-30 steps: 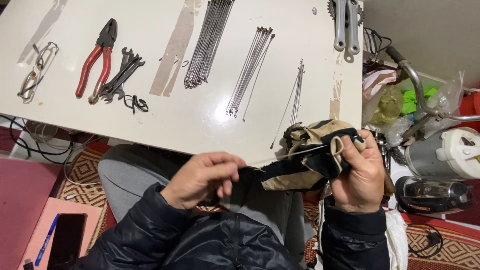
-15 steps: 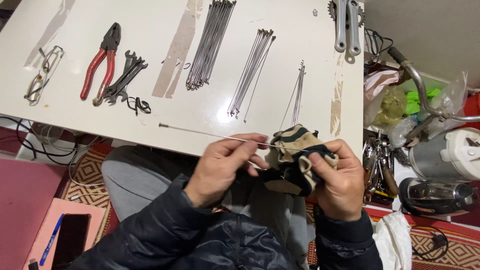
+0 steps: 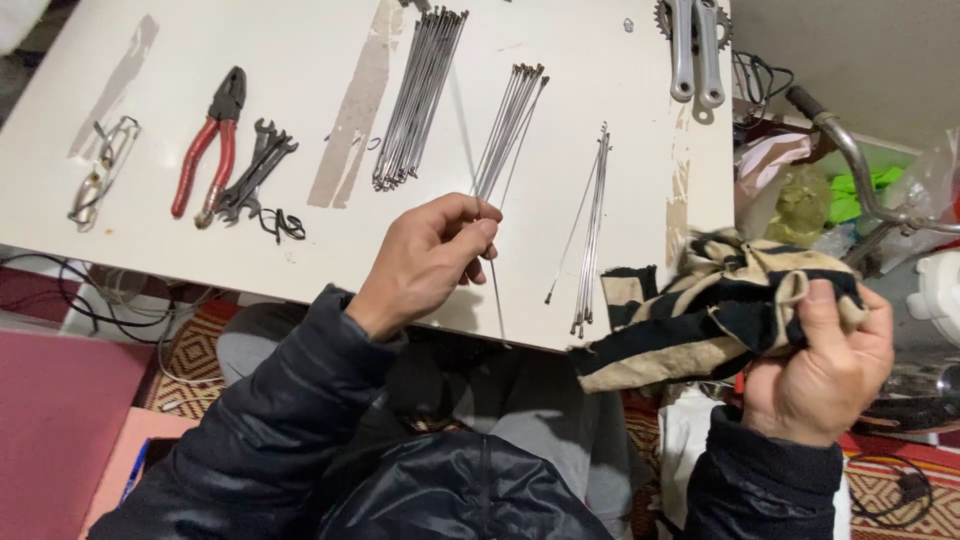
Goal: The person sits on the floor and wipes thin metal rods with a cloth. They pick up each rod from a white table, rub it with the cloth, and place it back down.
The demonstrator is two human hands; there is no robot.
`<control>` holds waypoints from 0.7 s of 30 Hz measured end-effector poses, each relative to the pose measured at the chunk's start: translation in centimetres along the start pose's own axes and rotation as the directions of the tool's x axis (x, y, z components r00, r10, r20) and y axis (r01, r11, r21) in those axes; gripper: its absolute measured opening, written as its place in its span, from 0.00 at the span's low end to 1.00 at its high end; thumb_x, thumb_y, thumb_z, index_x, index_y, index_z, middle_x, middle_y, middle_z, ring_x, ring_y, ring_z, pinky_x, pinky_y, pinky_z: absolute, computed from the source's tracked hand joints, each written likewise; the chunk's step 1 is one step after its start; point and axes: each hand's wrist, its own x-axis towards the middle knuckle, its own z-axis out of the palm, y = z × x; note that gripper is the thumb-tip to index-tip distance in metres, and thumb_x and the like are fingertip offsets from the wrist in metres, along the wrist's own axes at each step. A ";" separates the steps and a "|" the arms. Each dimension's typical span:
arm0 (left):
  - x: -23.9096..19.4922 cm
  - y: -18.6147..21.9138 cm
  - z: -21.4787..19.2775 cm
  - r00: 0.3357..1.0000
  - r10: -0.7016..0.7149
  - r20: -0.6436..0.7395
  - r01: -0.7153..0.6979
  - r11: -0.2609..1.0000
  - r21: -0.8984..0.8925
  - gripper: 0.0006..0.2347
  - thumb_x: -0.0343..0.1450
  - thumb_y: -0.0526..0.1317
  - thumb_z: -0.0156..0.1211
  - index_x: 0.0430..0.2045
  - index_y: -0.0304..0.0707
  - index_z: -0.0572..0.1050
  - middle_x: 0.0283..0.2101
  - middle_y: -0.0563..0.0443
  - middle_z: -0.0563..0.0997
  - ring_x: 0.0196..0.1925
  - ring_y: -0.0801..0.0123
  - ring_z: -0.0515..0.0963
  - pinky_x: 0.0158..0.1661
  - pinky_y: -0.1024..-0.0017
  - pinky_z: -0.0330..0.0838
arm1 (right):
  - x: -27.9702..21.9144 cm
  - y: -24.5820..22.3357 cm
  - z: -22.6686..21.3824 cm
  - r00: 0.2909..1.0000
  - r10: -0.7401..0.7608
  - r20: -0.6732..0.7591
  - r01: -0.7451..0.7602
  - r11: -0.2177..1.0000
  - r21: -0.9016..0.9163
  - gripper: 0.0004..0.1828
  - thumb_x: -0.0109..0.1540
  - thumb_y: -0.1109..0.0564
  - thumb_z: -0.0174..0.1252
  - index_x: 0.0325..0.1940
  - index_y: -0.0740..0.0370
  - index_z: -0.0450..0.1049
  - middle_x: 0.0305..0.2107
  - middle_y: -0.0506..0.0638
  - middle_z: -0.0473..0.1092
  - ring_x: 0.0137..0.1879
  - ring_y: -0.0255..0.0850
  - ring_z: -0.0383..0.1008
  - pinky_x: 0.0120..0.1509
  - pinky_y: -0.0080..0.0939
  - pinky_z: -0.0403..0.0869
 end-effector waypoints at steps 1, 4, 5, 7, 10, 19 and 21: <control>0.9 -0.3 -0.2 1.000 0.000 -0.002 0.000 1.000 0.009 0.08 0.72 0.37 0.55 0.39 0.33 0.79 0.27 0.48 0.79 0.22 0.70 0.76 0.27 0.75 0.80 | -0.1 1.2 -0.2 1.000 0.004 -0.002 -0.004 1.000 0.008 0.10 0.67 0.63 0.63 0.48 0.54 0.70 0.41 0.43 0.75 0.46 0.32 0.78 0.60 0.31 0.82; 3.5 -0.5 -0.6 0.999 0.043 0.001 -0.043 0.976 0.216 0.09 0.71 0.41 0.57 0.37 0.35 0.81 0.26 0.49 0.82 0.20 0.72 0.79 0.25 0.76 0.79 | -1.0 4.5 -0.3 0.994 0.043 0.099 -0.012 0.957 -0.288 0.13 0.68 0.60 0.65 0.54 0.55 0.70 0.43 0.48 0.76 0.43 0.34 0.78 0.46 0.33 0.79; 4.4 -0.3 -0.6 1.000 0.018 0.014 -0.021 0.956 0.294 0.08 0.70 0.40 0.58 0.33 0.36 0.81 0.24 0.51 0.82 0.20 0.73 0.81 0.26 0.77 0.78 | -1.6 5.3 0.0 0.987 0.081 0.139 -0.006 0.883 -0.469 0.13 0.67 0.58 0.65 0.53 0.59 0.71 0.41 0.49 0.75 0.42 0.35 0.75 0.46 0.34 0.77; 6.3 -0.9 -0.7 1.000 -0.007 0.025 -0.003 0.926 0.377 0.07 0.70 0.39 0.58 0.29 0.37 0.81 0.22 0.52 0.82 0.20 0.73 0.83 0.27 0.78 0.77 | -2.2 6.9 0.0 0.978 0.128 0.168 0.006 0.779 -0.627 0.14 0.65 0.56 0.66 0.52 0.63 0.73 0.39 0.50 0.74 0.42 0.37 0.72 0.46 0.36 0.74; 9.3 -2.5 -0.7 0.998 0.048 0.046 -0.064 0.861 0.504 0.09 0.66 0.37 0.64 0.36 0.33 0.83 0.22 0.44 0.84 0.19 0.67 0.83 0.21 0.73 0.77 | -2.7 8.3 -0.4 0.989 -0.059 0.134 0.124 0.829 -0.546 0.14 0.64 0.62 0.72 0.52 0.64 0.78 0.33 0.55 0.74 0.38 0.35 0.72 0.42 0.35 0.73; 17.2 -5.4 -0.9 0.990 0.094 0.104 -0.140 0.667 0.731 0.09 0.68 0.33 0.63 0.38 0.26 0.80 0.19 0.46 0.82 0.21 0.65 0.84 0.28 0.69 0.80 | -3.1 7.9 -0.9 0.979 -0.109 0.170 0.188 0.800 -0.570 0.13 0.67 0.61 0.73 0.53 0.66 0.79 0.31 0.60 0.74 0.38 0.39 0.72 0.40 0.43 0.73; 18.3 -5.7 -0.8 0.988 0.115 0.105 -0.153 0.598 0.786 0.07 0.66 0.34 0.64 0.35 0.30 0.81 0.18 0.46 0.82 0.22 0.62 0.85 0.31 0.65 0.81 | -3.1 8.1 -1.1 0.978 -0.126 0.168 0.203 0.772 -0.602 0.14 0.66 0.60 0.74 0.53 0.65 0.80 0.31 0.60 0.74 0.38 0.41 0.73 0.39 0.45 0.73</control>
